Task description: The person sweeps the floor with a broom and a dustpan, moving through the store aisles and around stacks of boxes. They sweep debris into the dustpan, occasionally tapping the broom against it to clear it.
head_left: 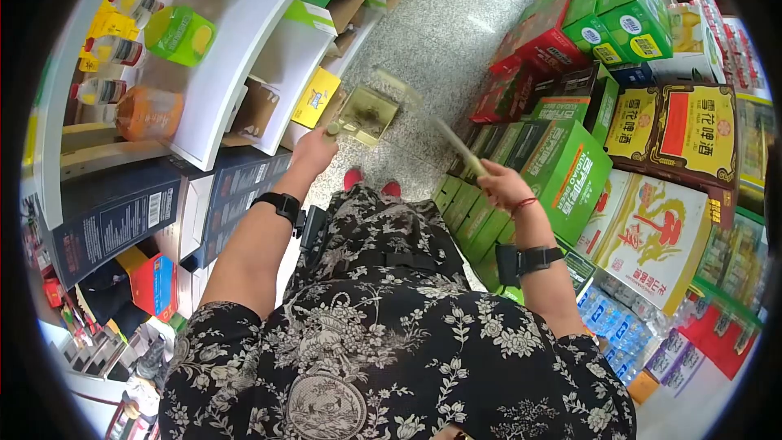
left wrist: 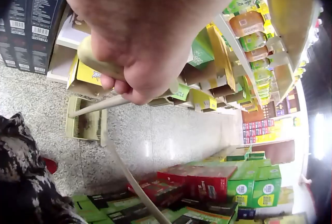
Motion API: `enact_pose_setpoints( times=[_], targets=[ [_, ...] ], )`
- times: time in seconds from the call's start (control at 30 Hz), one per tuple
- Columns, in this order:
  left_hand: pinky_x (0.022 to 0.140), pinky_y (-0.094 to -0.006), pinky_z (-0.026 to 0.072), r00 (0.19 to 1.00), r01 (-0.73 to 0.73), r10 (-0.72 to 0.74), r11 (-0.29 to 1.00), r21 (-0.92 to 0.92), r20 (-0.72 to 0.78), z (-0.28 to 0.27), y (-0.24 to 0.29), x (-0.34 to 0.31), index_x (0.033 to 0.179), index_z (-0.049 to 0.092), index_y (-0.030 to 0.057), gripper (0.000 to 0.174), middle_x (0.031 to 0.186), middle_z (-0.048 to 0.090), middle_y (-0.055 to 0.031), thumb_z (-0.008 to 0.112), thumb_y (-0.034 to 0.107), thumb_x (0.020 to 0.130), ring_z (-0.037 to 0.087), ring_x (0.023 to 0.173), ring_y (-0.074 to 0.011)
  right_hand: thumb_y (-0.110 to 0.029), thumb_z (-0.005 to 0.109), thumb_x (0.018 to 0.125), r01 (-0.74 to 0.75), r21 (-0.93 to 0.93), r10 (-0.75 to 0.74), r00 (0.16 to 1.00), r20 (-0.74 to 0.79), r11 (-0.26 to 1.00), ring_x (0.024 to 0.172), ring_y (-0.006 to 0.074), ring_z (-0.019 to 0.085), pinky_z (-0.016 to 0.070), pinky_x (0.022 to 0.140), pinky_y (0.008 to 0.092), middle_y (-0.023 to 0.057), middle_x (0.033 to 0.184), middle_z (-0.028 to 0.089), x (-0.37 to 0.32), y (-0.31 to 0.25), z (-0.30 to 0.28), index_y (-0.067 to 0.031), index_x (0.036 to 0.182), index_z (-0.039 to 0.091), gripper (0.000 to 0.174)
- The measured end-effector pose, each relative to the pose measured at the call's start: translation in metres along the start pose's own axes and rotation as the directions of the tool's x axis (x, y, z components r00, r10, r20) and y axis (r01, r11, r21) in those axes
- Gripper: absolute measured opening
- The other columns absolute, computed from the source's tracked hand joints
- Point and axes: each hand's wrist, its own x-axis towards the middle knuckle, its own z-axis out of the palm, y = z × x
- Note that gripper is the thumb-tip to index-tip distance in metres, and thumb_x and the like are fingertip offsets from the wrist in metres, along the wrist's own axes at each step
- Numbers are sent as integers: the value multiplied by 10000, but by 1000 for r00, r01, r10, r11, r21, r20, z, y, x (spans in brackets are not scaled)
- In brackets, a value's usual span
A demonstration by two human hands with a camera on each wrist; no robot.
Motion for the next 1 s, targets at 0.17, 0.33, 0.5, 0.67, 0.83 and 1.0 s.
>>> enact_pose_setpoints(
  times=[0.17,0.33,0.5,0.67,0.83,1.0],
  targets=[
    [839,-405,452,999,-36,36,998,-43,14,-13,15,32,1074,597,112,393,987,620,-193,558,254,709,577,948,-345,-80,532,840,51,110,-43,996,-76,993,419,76,390,301,353,228,-6,637,445,47,-43,-30,-160,1368,344,567],
    [828,-406,456,999,-14,15,1000,-11,44,-25,29,73,1066,595,105,385,990,617,-190,562,241,707,577,938,-352,-17,564,818,75,207,-52,992,-117,975,432,129,447,342,364,286,42,679,477,117,-67,-16,-134,1394,267,659],
    [817,-426,454,996,-38,37,999,13,75,-43,45,102,1066,592,103,369,977,617,-194,556,225,720,573,930,-365,-13,585,804,-31,186,29,999,12,982,474,126,463,375,398,280,47,709,512,163,-66,11,-153,1389,303,665],
    [812,-430,455,992,-103,101,995,11,69,-46,56,134,1049,600,97,352,952,627,-189,560,211,718,579,917,-363,-21,626,772,-99,-70,102,994,33,993,484,115,473,392,419,267,34,737,532,103,-92,18,-155,1362,375,655],
    [815,-421,458,984,-119,112,992,46,142,-60,84,156,1062,598,79,388,956,628,-194,582,218,700,580,926,-357,-41,632,760,-77,-25,80,987,137,997,460,72,436,366,402,232,3,721,525,70,-110,-4,-167,1367,372,672],
    [807,-405,456,989,-104,108,994,-40,100,-54,86,180,1061,603,75,401,965,630,-190,598,227,691,587,922,-345,-39,614,759,-15,-15,16,999,39,1000,431,68,416,344,379,223,-7,716,526,65,-131,-45,-158,1382,341,690]
  ],
)
